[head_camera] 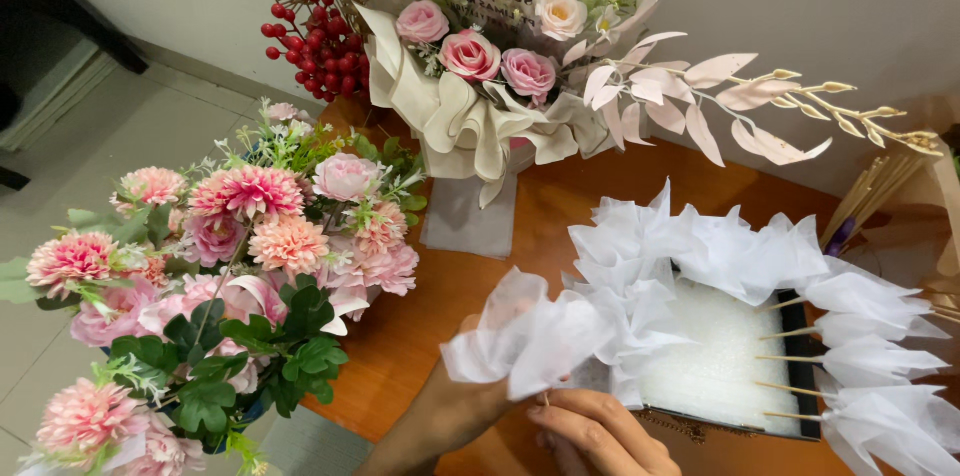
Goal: The person arranges a floral display by folding white tissue paper and securing it to a foam base using wooden skewers. They also adjust a bouquet of pink flowers and greenery on the table. The person uses a tape dispenser to secure the skewers in place.
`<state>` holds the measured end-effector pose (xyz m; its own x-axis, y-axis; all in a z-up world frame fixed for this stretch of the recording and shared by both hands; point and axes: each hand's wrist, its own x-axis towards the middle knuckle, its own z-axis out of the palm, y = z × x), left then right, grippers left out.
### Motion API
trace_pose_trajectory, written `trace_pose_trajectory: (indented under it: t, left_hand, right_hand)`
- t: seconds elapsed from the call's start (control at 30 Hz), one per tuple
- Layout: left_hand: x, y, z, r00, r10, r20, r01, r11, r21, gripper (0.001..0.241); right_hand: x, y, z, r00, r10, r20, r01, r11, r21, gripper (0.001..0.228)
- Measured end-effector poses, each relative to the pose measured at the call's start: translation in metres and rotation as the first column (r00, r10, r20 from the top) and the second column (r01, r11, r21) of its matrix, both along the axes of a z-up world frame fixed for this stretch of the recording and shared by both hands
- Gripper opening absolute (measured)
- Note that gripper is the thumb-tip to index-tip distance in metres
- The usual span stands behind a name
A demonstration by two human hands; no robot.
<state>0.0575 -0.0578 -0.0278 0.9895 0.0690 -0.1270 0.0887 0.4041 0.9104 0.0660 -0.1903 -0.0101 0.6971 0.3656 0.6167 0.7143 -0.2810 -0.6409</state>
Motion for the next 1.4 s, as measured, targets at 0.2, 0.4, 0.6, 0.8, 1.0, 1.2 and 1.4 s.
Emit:
trace_pose_trajectory:
  t: [0.2,0.4,0.6,0.8,1.0,1.2,1.4]
  left_hand:
    - [0.006,-0.004,0.025,0.956,-0.135,0.259,0.107,0.987,0.117,0.034]
    - [-0.001,-0.015,0.043,0.938,-0.198,0.284,0.157,0.974,0.161,0.046]
    - [-0.003,-0.023,0.045,0.919,-0.251,0.303,0.218,0.966,0.139,0.057]
    - [-0.002,-0.025,0.030,0.934,-0.161,0.319,0.180,0.983,-0.031,0.052]
    - [0.000,-0.029,0.029,0.949,-0.011,0.315,0.005,1.000,0.019,0.053]
    - [0.003,-0.036,0.027,0.845,0.082,0.528,-0.221,0.953,0.206,0.058]
    - [0.002,-0.043,0.000,0.874,0.176,0.453,-0.258,0.958,0.126,0.057]
  right_hand:
    - [0.000,-0.006,-0.016,0.997,-0.038,0.070,0.041,0.998,-0.038,0.016]
    - [-0.001,-0.019,-0.013,0.972,-0.099,-0.215,0.097,0.995,-0.020,0.010]
    - [0.006,-0.021,-0.010,0.973,-0.024,-0.229,0.022,1.000,-0.013,0.024]
    - [0.005,-0.024,-0.021,0.987,-0.037,-0.159,0.026,0.997,-0.075,0.011]
    - [0.002,-0.018,-0.014,0.973,0.008,-0.230,-0.021,0.998,-0.057,0.011]
    - [0.005,-0.023,-0.025,0.984,0.047,-0.174,-0.059,0.996,-0.065,0.007]
    - [-0.001,-0.020,-0.029,0.963,0.036,-0.268,-0.054,0.997,-0.061,0.011]
